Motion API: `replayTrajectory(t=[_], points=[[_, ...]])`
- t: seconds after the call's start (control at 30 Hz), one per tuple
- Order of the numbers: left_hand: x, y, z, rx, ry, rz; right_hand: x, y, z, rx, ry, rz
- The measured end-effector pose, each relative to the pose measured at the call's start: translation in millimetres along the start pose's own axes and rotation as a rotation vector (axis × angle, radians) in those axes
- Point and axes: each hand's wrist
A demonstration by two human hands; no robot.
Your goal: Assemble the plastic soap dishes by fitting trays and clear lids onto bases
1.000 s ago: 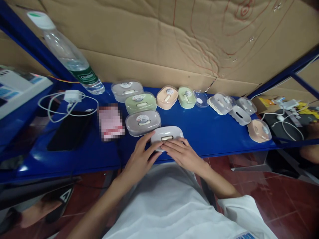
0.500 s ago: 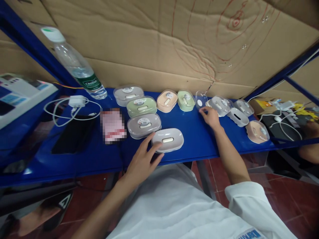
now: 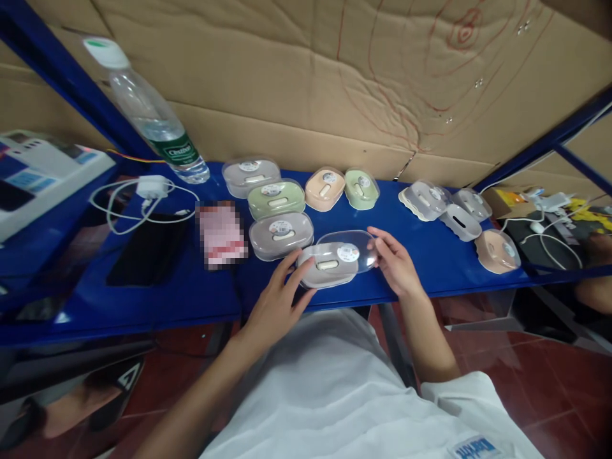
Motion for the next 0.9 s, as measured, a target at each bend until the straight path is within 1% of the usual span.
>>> replayTrajectory(t=[0.07,0.13,0.2,0.27,0.33,0.4,0.5,0.57,0.63,0.7,0.8,0.87,0.9], points=[[-1,0,0.1,0.019,0.000,0.002,5,1,-11,0.000,0.156,0.115],[-1,1,0.0,0.035,-0.004,0.001,10,6,-16,0.060,0.332,0.245],[-1,2,0.0,0.036,0.002,-0.001,14,13,-17,0.152,0.454,0.366],[0,2,0.0,0.023,0.014,0.004,16,21,-17,0.274,0.520,0.487],[2,3,-0.4,0.001,0.022,0.011,16,25,-18,0.369,0.568,0.617],[6,4,-1.8,-0.019,0.027,0.009,15,26,-20,0.405,0.612,0.735],[8,6,-4.9,-0.037,0.019,-0.014,12,21,-18,0.410,0.638,0.833],[6,6,-5.9,-0.028,-0.022,-0.047,10,17,-13,0.418,0.645,0.853],[2,5,-4.6,-0.044,-0.109,-0.086,8,13,-6,0.371,0.691,0.832],[-2,3,-0.5,-0.122,-0.225,-0.106,3,9,1,0.245,0.789,0.772],[-5,-2,8.5,-0.273,-0.386,-0.087,-5,8,6,-0.011,0.954,0.626],[-5,-6,13.5,-0.296,-0.470,-0.054,-11,8,5,-0.107,1.007,0.543],[-4,-7,15.2,-0.287,-0.504,-0.037,-12,7,3,-0.114,1.013,0.521]])
Point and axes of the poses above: each hand's wrist, its own y-axis away from the middle knuckle, its own z-axis out of the back of the hand, x = y × z, and after that the axes turned 10 degrees about -x, right-handed
